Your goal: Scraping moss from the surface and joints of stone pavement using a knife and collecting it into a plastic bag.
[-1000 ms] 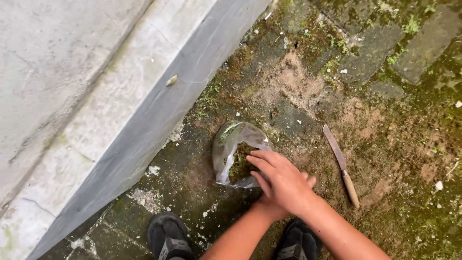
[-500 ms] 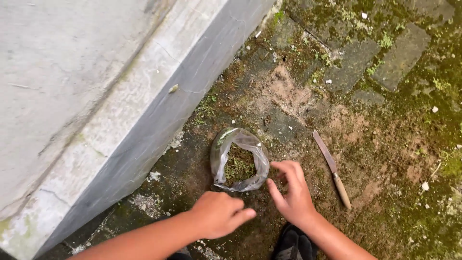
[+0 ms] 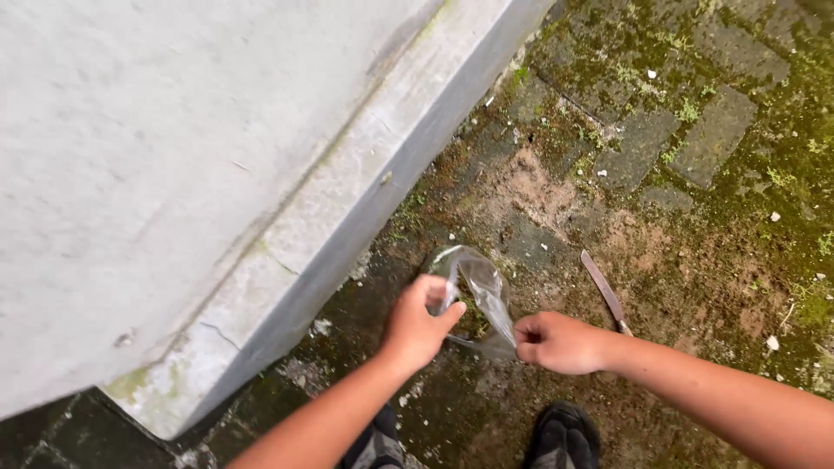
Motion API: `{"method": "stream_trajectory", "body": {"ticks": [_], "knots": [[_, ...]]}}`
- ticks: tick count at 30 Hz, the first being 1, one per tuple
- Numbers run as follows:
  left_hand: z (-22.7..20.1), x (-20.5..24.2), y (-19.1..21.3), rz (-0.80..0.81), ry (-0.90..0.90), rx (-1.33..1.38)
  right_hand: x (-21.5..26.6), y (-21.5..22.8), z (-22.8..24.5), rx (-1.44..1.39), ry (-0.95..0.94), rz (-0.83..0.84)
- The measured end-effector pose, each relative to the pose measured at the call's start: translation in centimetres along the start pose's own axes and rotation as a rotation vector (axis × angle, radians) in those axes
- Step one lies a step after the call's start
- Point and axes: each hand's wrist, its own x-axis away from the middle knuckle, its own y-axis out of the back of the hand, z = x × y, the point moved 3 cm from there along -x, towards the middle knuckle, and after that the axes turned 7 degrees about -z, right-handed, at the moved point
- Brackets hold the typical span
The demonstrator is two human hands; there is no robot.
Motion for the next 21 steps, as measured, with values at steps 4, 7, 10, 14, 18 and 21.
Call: {"method": "stream_trajectory", "body": {"ticks": [4,7,10,14,18,21], "knots": [[0.8,-0.6,-0.7,0.227,-0.068,0.137,0.6,0.6,0.0,0.117,0.097,0.04],[0.5,0.4,0.9,0.298,-0.042,0.101,1.7,1.0,-0.2,0.109,-0.002,0.118],[1.6,-0.4,2.0,0.358,-0.097,0.09,2.0,1.6,0.6,0.094,-0.032,0.189],[2.5,-1.6,2.3,0.483,-0.174,0.226,1.4,3.0,1.8,0.101,-0.004,0.227],[0.9,-1.1,2.2,0.575,-0.23,0.207,0.8,3.2,0.3,-0.078,0.062,0.24],[0.6,-1.1,2.2,0.62,-0.27,0.152,0.6,3.4,-0.1,-0.109,0.12,0.237]]}}
